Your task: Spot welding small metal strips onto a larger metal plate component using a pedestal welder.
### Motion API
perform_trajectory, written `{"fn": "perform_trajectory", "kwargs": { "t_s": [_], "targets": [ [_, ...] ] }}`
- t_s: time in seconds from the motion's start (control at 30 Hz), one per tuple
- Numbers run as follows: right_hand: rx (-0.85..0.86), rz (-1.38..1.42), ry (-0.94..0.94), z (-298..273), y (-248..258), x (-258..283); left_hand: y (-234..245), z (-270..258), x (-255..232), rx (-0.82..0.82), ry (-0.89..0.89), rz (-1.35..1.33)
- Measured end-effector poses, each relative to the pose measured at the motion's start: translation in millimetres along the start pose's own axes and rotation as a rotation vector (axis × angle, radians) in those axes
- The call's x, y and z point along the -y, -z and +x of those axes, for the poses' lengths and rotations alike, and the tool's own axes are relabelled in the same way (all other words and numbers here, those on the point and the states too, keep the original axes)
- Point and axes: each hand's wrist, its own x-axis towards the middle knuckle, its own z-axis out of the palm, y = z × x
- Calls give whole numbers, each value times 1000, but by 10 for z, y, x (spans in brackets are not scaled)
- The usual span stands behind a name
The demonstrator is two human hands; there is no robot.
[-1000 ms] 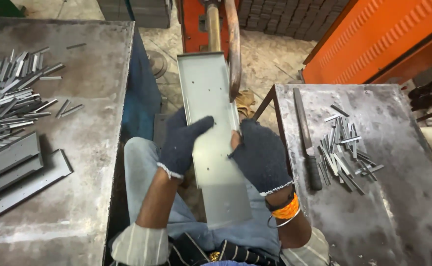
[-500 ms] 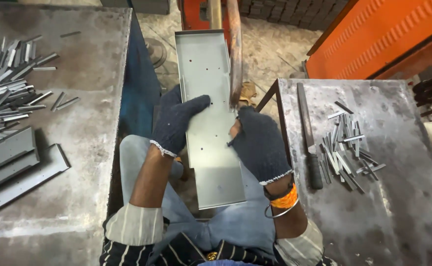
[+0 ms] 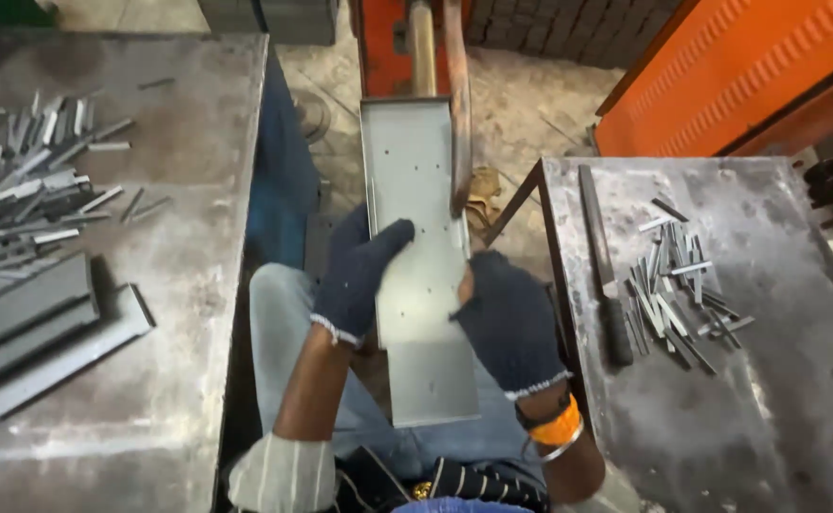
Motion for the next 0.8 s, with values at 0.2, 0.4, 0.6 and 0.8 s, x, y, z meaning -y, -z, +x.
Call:
{"fn": "perform_trajectory", "kwargs": {
  "t_s": [0.2,0.4,0.6,0.8],
  "targets": [
    [95,-59,-186,99,223,314,53,-157,123,-62,-67,-15],
    [32,-101,-86,74,-492,499,532,-650,57,-297,-55,102],
    [576,141,181,-118,-1142,954,1585,-1450,701,-818,-15,230],
    [868,378,331,-669,-1576,1413,3066,-3073,1497,-1387,235,460]
  ]
}}
